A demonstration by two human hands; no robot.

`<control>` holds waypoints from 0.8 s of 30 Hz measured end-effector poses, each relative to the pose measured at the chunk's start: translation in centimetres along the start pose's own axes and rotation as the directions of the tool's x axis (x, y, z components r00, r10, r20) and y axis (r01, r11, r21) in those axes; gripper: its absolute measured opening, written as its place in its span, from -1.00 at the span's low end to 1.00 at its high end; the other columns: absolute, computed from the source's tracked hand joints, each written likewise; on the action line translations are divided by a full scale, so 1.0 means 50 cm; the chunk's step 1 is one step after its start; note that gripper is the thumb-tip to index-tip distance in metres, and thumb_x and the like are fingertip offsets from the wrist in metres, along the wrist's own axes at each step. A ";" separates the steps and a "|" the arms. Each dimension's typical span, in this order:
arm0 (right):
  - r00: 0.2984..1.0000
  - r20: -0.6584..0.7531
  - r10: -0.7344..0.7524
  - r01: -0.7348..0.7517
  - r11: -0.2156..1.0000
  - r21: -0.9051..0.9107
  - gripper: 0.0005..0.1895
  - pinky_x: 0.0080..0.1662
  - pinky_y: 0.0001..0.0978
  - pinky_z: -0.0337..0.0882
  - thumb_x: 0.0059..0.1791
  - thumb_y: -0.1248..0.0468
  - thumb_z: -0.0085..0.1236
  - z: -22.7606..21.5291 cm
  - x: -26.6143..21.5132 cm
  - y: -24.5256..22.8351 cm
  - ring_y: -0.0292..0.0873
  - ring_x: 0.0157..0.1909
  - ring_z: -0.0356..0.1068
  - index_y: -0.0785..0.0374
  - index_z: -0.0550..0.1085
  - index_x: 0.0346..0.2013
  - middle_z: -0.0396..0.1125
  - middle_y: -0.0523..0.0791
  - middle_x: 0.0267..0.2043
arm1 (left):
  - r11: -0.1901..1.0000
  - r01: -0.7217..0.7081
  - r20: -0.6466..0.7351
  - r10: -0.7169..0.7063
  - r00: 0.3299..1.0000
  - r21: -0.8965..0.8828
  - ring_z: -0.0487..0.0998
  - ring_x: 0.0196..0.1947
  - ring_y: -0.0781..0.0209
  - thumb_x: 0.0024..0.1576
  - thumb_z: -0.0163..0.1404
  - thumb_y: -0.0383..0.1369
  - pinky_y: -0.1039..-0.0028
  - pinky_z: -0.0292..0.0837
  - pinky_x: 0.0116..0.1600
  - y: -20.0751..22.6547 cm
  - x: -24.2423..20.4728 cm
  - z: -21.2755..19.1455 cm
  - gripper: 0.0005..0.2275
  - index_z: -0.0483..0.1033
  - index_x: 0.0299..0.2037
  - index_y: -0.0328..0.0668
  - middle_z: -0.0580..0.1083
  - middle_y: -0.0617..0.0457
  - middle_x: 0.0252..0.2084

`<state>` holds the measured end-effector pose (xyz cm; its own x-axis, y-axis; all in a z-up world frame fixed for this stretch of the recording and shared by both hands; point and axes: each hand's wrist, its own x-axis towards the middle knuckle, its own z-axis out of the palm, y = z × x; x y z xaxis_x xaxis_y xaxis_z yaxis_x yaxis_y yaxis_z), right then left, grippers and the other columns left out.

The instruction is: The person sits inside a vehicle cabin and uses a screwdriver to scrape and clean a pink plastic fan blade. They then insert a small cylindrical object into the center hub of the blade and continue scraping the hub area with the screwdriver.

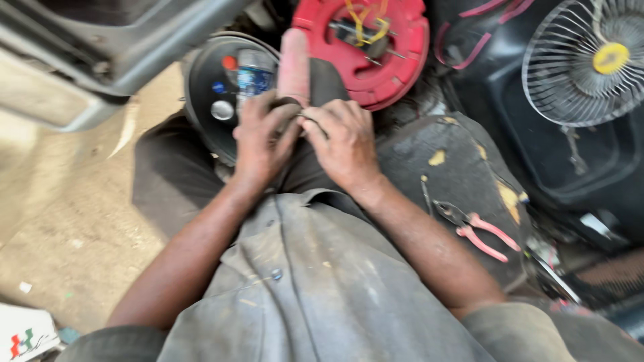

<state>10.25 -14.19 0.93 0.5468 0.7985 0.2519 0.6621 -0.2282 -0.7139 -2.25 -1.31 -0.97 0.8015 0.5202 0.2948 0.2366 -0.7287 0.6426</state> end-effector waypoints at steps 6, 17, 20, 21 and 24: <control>0.998 0.061 -0.018 0.016 1.000 0.022 -0.81 0.01 -0.12 0.28 0.07 0.23 0.21 -0.011 0.003 0.002 -0.03 -0.07 0.33 0.17 0.57 -0.04 0.38 -0.13 -0.16 | 0.999 -0.004 0.001 0.004 1.000 -0.031 0.44 0.07 -0.11 0.07 0.27 -0.45 0.14 0.38 0.15 0.002 0.004 -0.001 -0.72 0.58 -0.02 -0.16 0.45 -0.09 0.07; 0.999 0.050 0.007 -0.008 0.999 0.034 -0.84 0.04 -0.16 0.28 0.07 0.23 0.23 -0.006 0.000 0.003 -0.05 -0.07 0.34 0.17 0.59 -0.08 0.40 -0.15 -0.16 | 1.000 0.013 0.008 -0.013 1.000 0.023 0.42 0.05 -0.09 0.09 0.26 -0.45 0.16 0.37 0.14 0.016 0.006 -0.008 -0.75 0.59 -0.03 -0.10 0.45 -0.05 0.08; 0.998 0.055 0.004 -0.006 0.999 0.033 -0.84 0.04 -0.15 0.28 0.07 0.23 0.23 -0.004 0.002 0.006 -0.05 -0.07 0.34 0.18 0.59 -0.08 0.40 -0.14 -0.16 | 0.999 0.021 0.018 -0.022 1.000 0.045 0.42 0.04 -0.10 0.10 0.25 -0.44 0.16 0.37 0.13 0.017 0.007 -0.008 -0.75 0.59 -0.03 -0.10 0.45 -0.05 0.09; 0.998 0.058 0.003 -0.005 0.999 0.034 -0.84 0.04 -0.15 0.28 0.07 0.23 0.23 -0.004 0.001 0.007 -0.05 -0.07 0.34 0.18 0.59 -0.08 0.40 -0.14 -0.15 | 0.998 0.025 0.021 -0.027 0.999 0.054 0.42 0.03 -0.10 0.10 0.25 -0.44 0.15 0.36 0.13 0.018 0.006 -0.008 -0.76 0.59 -0.03 -0.10 0.45 -0.05 0.09; 0.999 0.049 -0.012 0.010 0.999 0.036 -0.84 0.06 -0.15 0.29 0.07 0.24 0.23 -0.005 0.002 0.011 -0.04 -0.05 0.35 0.19 0.59 -0.08 0.41 -0.13 -0.14 | 0.999 0.000 -0.014 0.001 1.000 0.043 0.42 0.06 -0.13 0.07 0.25 -0.44 0.14 0.36 0.15 0.018 0.009 -0.003 -0.74 0.60 -0.03 -0.10 0.44 -0.06 0.08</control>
<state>10.78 -14.38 0.73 0.5131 0.8276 0.2277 0.6483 -0.1998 -0.7347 -1.76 -1.68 -0.19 0.7938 0.5261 0.3051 0.2599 -0.7471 0.6118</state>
